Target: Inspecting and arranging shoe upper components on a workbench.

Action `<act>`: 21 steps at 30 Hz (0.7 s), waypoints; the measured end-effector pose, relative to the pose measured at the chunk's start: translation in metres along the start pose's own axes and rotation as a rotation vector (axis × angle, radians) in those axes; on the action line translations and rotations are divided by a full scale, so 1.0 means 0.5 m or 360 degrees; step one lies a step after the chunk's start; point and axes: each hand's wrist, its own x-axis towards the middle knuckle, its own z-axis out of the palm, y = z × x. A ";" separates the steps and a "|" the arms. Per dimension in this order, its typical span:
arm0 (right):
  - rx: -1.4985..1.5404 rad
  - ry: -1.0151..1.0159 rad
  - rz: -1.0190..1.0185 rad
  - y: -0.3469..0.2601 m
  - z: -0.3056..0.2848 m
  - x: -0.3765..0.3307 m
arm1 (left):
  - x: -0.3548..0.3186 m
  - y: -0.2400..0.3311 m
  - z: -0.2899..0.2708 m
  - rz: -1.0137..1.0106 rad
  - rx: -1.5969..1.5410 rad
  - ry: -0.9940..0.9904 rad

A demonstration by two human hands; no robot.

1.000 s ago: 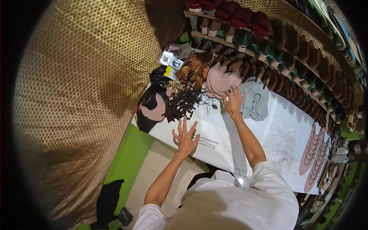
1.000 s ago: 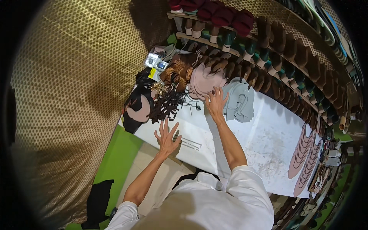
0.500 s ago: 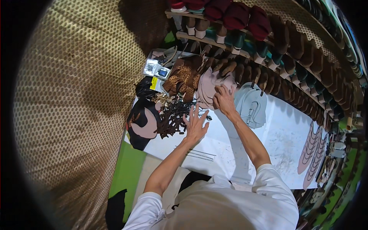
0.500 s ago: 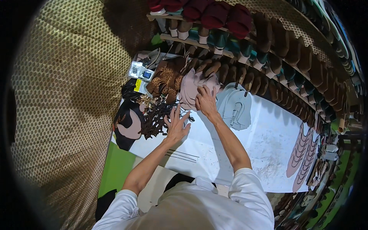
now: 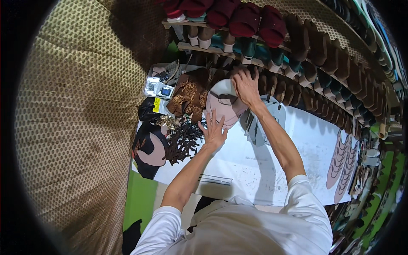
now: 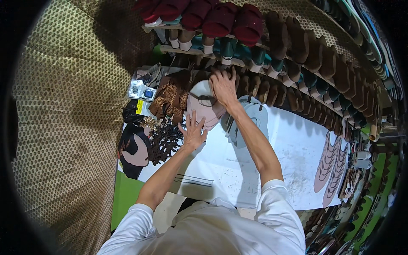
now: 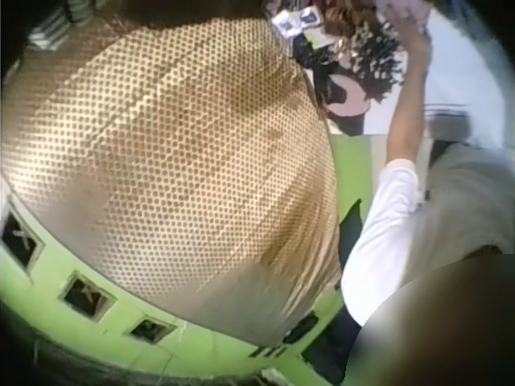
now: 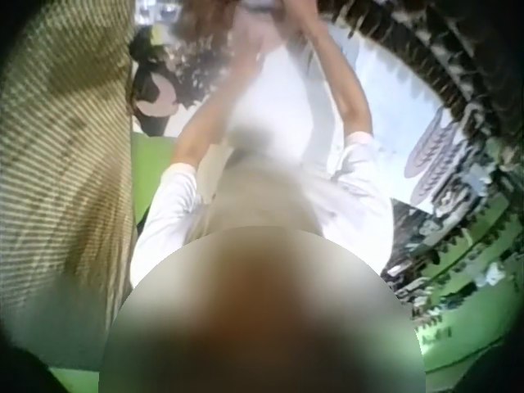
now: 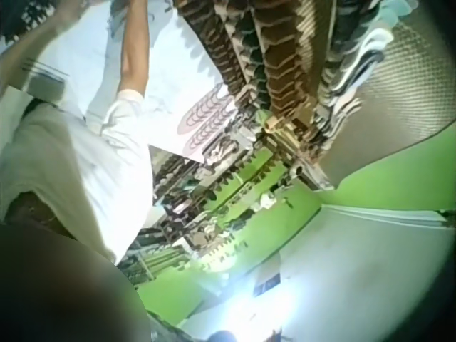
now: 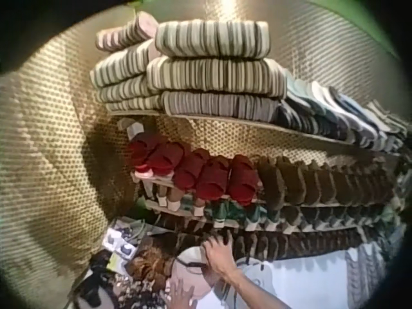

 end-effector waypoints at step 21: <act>-0.0041 -0.0291 0.0269 -0.158 -0.287 -0.613 | -0.300 0.003 -0.007 0.0002 -0.0174 -0.0012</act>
